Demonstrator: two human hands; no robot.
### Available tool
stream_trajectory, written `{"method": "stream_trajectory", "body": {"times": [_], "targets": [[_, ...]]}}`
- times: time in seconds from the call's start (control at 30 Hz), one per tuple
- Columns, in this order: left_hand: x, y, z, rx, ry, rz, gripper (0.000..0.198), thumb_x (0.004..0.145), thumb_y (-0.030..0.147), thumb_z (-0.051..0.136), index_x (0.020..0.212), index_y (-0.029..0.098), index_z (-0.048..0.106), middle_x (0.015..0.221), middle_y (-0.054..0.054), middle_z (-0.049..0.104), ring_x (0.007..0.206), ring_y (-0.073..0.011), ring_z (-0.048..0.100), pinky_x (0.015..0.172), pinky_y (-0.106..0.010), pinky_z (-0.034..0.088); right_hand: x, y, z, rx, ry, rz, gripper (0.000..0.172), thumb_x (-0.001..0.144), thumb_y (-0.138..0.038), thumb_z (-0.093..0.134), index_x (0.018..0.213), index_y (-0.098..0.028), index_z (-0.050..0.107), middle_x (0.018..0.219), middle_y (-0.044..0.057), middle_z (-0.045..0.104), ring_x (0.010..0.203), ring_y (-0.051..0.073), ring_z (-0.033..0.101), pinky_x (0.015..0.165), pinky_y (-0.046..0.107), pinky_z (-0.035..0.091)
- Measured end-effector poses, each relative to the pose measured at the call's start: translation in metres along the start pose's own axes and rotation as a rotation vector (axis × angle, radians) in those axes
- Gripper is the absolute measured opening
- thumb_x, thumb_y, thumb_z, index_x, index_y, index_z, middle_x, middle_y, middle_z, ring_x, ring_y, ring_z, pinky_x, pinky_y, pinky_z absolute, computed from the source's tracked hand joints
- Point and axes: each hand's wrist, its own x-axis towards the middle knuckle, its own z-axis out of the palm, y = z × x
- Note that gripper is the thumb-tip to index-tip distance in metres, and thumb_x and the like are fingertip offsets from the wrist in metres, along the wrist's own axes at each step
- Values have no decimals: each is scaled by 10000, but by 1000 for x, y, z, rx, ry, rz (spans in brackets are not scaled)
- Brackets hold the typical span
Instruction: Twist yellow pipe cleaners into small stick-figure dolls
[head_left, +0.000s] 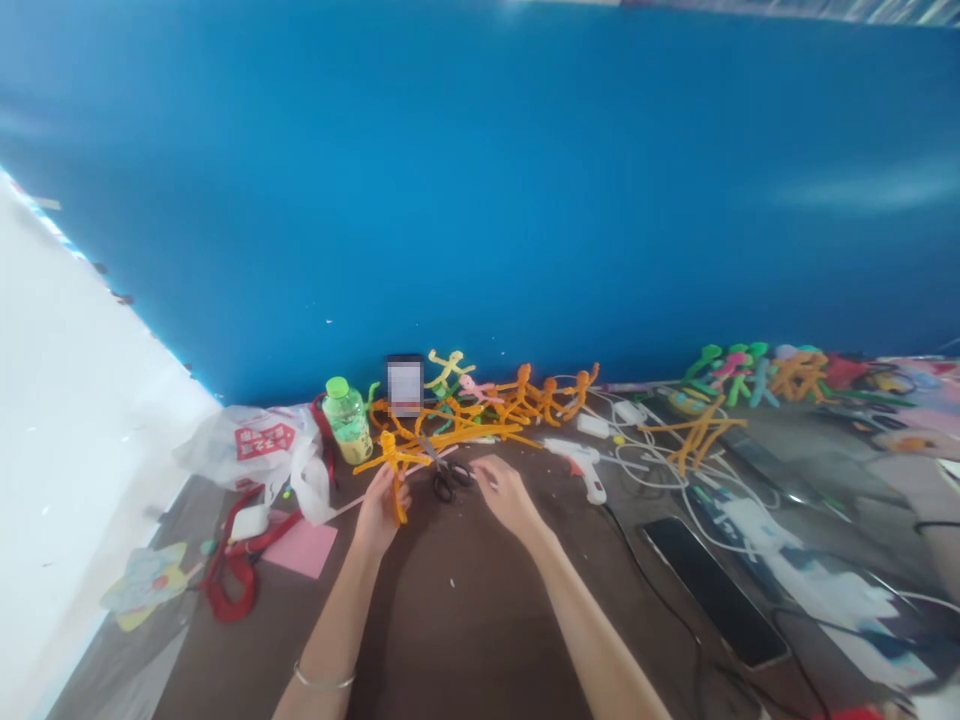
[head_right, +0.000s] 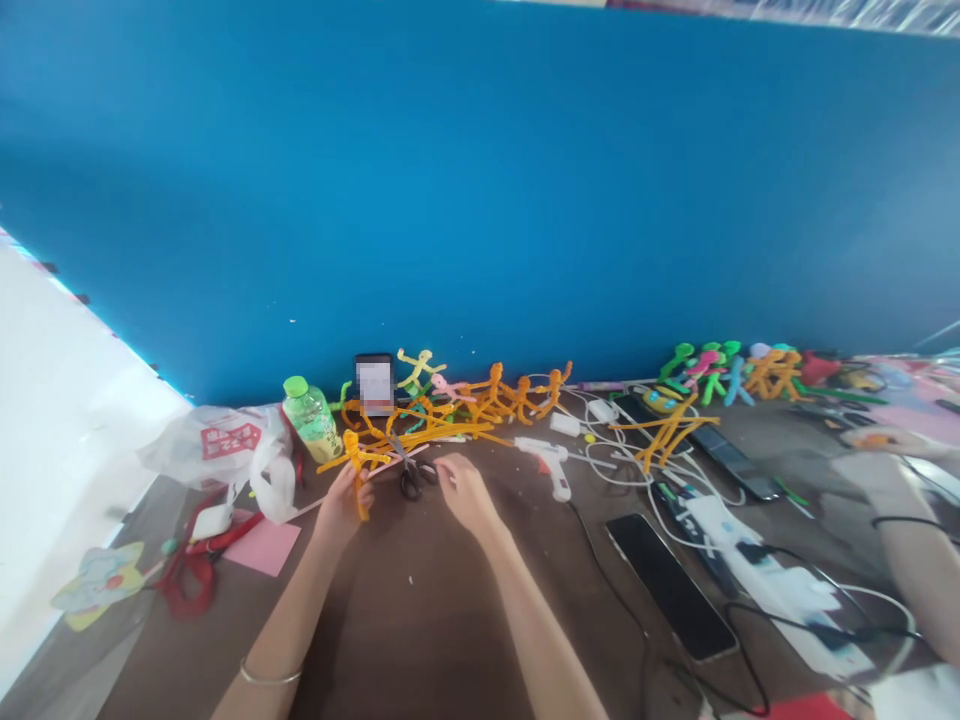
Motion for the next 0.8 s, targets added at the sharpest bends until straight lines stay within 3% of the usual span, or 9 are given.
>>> {"method": "stream_trajectory", "body": {"times": [0.1,0.33,0.53,0.67,0.8], "targets": [[5,-2,-6,11,18,0,236,687,263,650,867,180,521,706,34,483,468,-27,383,417,-155,285,30,11,9,-46,-12,-22,261,865,-169,376,966,-168,617,992,86,640,949,190,570,854,328,426],[12,-20,-6,64,53,-53,300,661,266,670,910,154,547,658,14,499,445,-30,366,400,-158,243,104,35,39,-197,-106,-18,222,851,-170,471,1039,-146,588,1057,86,606,993,189,551,869,350,428],[7,-20,-1,39,1,-62,288,682,272,642,928,149,559,675,10,505,458,-37,395,416,-170,275,115,35,61,-300,5,25,245,858,-309,497,1042,-154,542,1065,62,558,914,171,558,790,381,465],[5,-19,1,38,40,-57,277,663,259,667,897,151,566,686,5,511,518,-60,467,465,-182,345,115,26,47,-300,168,-49,215,881,-233,418,887,-139,611,926,98,611,935,206,534,853,401,404],[3,-19,6,53,49,-61,250,651,235,687,857,144,578,714,-9,523,613,-85,518,541,-203,406,121,9,8,-246,337,-133,380,904,-155,228,1125,-145,537,957,110,611,876,195,552,795,370,434]]}}
